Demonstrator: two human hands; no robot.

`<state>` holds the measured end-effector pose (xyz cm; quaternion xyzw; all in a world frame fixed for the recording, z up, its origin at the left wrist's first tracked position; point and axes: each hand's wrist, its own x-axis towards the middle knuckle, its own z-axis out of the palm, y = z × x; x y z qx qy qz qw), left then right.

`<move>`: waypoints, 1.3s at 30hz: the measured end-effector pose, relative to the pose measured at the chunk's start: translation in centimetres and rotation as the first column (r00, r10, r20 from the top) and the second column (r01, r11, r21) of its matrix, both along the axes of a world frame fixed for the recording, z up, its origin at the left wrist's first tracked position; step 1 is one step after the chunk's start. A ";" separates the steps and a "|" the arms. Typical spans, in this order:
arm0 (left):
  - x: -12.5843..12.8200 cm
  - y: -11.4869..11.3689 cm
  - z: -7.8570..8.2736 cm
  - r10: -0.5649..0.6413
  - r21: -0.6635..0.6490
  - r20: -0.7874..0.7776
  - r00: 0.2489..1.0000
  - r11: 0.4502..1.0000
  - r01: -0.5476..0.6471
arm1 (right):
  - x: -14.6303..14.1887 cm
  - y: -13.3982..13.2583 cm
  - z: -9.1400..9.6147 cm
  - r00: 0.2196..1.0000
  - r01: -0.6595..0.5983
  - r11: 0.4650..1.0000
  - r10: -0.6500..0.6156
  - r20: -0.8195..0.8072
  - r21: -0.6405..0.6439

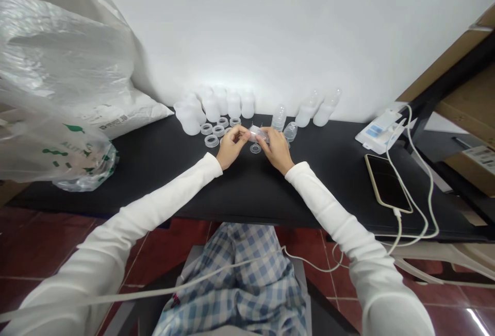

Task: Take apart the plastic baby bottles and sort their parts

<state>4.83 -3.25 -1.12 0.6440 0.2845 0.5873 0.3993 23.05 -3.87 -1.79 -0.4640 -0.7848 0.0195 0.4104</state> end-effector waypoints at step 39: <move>-0.6 0.9 0.0 0.005 -0.180 0.036 0.999 0.984 0.001 | 1.2 0.1 0.9 0.967 -0.015 0.995 -0.011 0.253 0.100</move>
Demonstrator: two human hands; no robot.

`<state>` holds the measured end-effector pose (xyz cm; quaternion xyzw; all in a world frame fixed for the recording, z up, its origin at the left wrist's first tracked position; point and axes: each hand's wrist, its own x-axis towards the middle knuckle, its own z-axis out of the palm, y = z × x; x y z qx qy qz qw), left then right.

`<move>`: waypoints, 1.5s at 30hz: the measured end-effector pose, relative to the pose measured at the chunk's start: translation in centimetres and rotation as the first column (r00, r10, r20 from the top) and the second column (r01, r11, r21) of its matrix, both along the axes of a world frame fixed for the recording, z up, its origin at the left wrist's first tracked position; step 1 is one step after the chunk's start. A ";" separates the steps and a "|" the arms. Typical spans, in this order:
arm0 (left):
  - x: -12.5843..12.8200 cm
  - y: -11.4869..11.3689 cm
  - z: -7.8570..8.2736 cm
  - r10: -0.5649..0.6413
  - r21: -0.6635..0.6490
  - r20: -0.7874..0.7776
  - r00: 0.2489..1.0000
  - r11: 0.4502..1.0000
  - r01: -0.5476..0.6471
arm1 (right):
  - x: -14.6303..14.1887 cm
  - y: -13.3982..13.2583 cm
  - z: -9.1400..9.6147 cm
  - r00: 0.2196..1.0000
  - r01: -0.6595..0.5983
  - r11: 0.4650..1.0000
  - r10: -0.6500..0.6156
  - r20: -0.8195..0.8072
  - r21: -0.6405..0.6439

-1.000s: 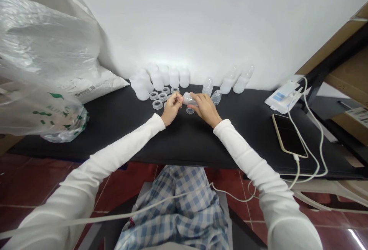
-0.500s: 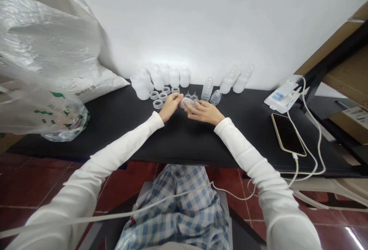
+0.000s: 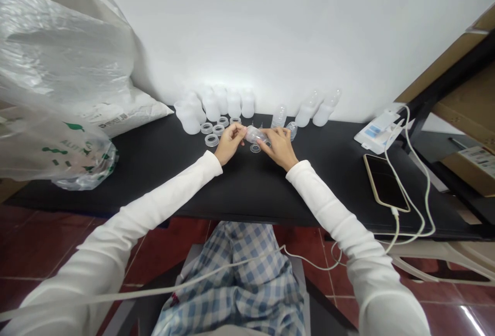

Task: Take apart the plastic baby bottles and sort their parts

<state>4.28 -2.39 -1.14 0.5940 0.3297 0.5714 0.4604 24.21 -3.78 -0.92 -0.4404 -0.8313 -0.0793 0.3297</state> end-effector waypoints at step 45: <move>-0.2 -1.0 0.4 0.036 0.050 0.043 0.998 0.998 -0.038 | 0.1 -0.8 0.1 0.990 -0.084 0.993 0.073 0.121 0.086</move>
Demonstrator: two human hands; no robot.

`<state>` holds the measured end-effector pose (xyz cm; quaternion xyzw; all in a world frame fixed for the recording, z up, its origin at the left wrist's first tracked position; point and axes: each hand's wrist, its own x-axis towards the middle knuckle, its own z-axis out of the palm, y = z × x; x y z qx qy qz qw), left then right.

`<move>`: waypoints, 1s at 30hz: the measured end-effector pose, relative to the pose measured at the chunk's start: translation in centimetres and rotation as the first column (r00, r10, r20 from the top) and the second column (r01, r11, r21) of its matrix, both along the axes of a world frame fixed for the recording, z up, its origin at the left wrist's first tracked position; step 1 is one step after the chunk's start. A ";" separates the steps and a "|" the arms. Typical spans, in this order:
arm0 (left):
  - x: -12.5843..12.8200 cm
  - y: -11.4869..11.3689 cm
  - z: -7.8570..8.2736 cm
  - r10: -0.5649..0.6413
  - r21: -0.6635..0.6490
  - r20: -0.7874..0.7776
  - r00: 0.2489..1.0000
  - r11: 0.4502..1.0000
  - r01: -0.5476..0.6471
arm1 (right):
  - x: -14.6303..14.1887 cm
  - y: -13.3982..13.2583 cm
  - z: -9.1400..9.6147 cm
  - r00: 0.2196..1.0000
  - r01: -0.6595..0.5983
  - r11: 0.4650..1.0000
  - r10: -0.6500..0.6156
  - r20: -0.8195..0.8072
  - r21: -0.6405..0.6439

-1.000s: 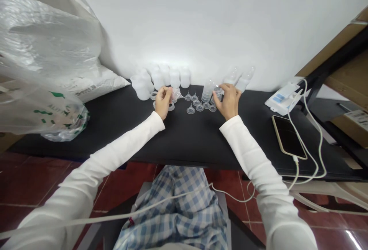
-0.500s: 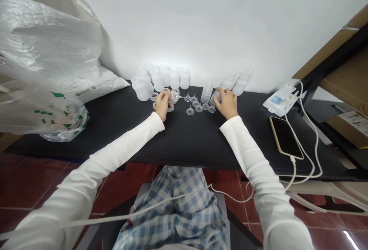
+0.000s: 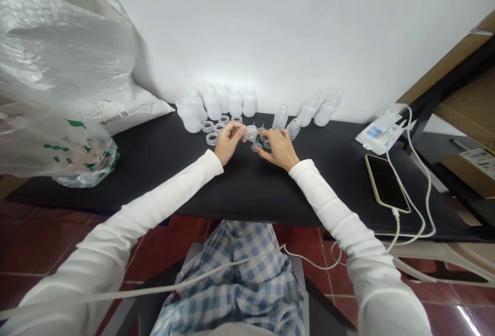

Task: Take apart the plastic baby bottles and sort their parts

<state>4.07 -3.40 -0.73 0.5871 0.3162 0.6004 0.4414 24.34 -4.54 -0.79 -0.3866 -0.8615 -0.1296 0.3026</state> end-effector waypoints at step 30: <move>0.4 -0.8 1.4 -0.025 -0.241 -0.171 0.985 0.970 -0.018 | -0.9 0.3 0.9 0.944 -0.215 0.960 0.156 0.292 0.181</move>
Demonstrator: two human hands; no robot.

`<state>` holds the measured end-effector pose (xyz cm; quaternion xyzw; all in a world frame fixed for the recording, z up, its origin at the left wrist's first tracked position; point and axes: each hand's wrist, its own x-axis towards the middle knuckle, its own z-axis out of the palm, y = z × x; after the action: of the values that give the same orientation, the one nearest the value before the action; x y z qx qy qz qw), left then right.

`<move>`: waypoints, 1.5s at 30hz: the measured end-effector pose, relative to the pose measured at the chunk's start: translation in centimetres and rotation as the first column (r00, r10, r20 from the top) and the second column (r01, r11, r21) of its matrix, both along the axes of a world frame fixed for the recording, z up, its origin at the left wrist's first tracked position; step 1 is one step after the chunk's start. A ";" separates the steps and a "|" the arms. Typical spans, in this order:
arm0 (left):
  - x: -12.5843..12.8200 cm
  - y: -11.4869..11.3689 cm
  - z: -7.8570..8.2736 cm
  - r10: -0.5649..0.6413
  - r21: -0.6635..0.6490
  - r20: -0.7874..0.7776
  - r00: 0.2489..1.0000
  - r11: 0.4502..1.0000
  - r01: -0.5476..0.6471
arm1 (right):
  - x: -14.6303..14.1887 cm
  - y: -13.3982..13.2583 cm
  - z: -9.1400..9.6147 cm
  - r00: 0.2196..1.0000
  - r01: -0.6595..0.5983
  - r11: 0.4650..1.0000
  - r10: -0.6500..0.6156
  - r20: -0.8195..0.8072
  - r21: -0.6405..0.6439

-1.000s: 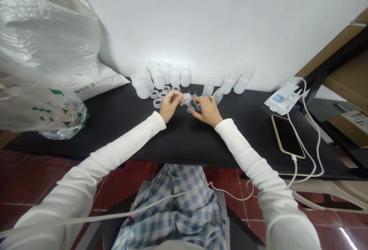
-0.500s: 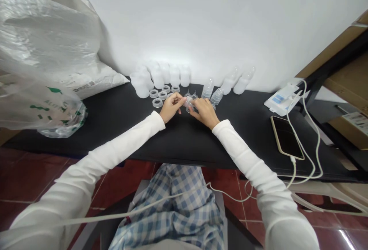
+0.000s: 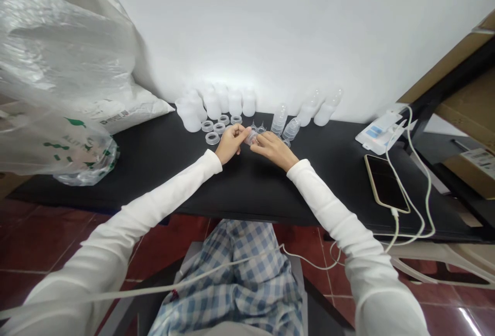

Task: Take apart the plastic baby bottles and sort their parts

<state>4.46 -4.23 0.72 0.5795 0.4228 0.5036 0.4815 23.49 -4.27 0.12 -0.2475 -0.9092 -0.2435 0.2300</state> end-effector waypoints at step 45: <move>-5.1 4.5 -0.1 0.157 0.050 0.177 0.972 0.985 -0.168 | 11.9 1.8 2.6 0.665 0.583 0.516 -0.747 0.003 -0.628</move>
<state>-0.62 0.24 0.60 0.5126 0.4091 0.6029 0.4543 35.39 -2.44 2.73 -0.6669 -0.7296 0.0117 0.1511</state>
